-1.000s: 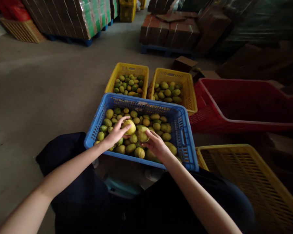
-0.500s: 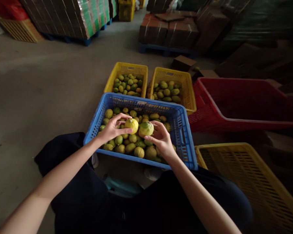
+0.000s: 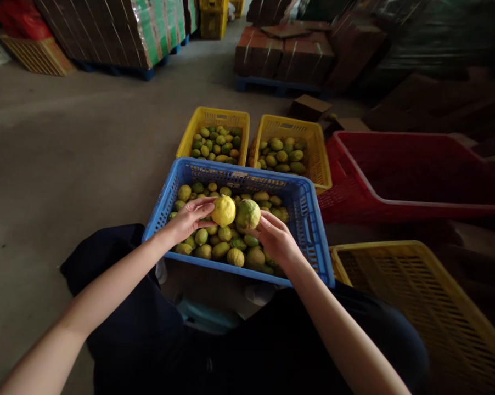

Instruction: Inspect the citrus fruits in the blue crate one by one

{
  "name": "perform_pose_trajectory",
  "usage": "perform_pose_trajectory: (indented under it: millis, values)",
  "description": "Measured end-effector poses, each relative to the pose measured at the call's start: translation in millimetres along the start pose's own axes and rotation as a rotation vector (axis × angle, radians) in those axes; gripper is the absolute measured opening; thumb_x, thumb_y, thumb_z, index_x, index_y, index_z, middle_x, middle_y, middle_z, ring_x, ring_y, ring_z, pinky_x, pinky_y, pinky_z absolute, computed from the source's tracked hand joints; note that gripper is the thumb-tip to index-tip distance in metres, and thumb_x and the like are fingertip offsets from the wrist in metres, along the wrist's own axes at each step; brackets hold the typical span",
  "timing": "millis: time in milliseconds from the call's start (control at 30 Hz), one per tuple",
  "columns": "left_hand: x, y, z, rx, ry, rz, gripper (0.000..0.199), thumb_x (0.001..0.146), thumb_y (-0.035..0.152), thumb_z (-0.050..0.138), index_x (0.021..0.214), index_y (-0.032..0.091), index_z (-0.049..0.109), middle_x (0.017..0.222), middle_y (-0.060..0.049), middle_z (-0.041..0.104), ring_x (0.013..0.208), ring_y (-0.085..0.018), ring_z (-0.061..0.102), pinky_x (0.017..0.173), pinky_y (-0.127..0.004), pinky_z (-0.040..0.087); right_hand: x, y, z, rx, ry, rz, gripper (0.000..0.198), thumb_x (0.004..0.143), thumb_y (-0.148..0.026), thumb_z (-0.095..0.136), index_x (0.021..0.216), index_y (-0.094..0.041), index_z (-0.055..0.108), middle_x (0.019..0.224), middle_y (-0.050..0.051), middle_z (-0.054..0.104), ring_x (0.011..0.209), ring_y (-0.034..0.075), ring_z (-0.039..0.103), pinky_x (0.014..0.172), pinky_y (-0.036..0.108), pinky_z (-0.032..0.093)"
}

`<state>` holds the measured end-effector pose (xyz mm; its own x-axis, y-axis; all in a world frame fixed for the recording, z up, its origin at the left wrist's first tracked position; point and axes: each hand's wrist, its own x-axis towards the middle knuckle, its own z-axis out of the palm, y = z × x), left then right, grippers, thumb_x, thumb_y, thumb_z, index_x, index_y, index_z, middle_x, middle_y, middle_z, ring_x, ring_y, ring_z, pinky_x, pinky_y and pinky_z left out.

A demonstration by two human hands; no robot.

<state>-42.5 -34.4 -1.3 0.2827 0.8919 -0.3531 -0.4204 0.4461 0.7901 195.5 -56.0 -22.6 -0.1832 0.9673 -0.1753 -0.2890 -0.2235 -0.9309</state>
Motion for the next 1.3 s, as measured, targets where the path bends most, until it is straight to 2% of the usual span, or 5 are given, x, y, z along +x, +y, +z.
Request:
perform_pose_trajectory:
  millis: [200,533,933,1167,1300]
  values:
    - [4,-3,5,-0.022,0.040,-0.023,0.023,0.081,0.020,0.076,0.104,0.018,0.075,0.100,-0.007,0.076,0.090,-0.018,0.073,0.079,-0.029,0.062,2,3,-2,0.038,0.049,0.078,0.041,0.071,-0.056,0.078,0.097,-0.025,0.072,0.099,0.002,0.077,0.094,0.024,0.073,0.083,0.041,0.060]
    - [3,-7,19,0.055,0.027,-0.031,0.041,0.063,0.018,0.089,0.103,0.016,0.076,0.108,-0.007,0.072,0.087,-0.017,0.071,0.071,-0.022,0.060,-4,0,7,0.034,0.038,0.090,0.048,0.061,-0.047,0.088,0.100,-0.023,0.074,0.100,0.004,0.077,0.096,0.026,0.071,0.084,0.039,0.058]
    - [5,-6,18,-0.013,0.028,-0.087,0.019,0.076,0.021,0.078,0.092,0.013,0.073,0.094,-0.009,0.074,0.085,-0.019,0.070,0.073,-0.028,0.059,-5,-9,-2,0.064,0.039,0.055,0.045,0.059,-0.043,0.090,0.094,-0.023,0.070,0.086,0.001,0.076,0.082,0.020,0.070,0.075,0.029,0.051]
    - [5,-5,21,0.232,-0.084,0.017,0.048,0.061,0.032,0.090,0.103,0.014,0.074,0.103,-0.009,0.075,0.096,-0.024,0.070,0.083,-0.032,0.057,-4,-10,-1,-0.026,0.076,0.011,0.051,0.059,-0.045,0.090,0.102,-0.023,0.075,0.105,0.005,0.077,0.103,0.029,0.069,0.093,0.041,0.052]
    - [5,-4,21,0.442,-0.064,0.228,0.056,0.061,0.025,0.090,0.114,0.018,0.072,0.106,-0.008,0.074,0.099,-0.023,0.069,0.089,-0.034,0.055,-3,-5,-4,-0.100,0.110,-0.070,0.059,0.054,-0.038,0.093,0.107,-0.024,0.074,0.109,0.005,0.077,0.107,0.031,0.069,0.098,0.048,0.052]
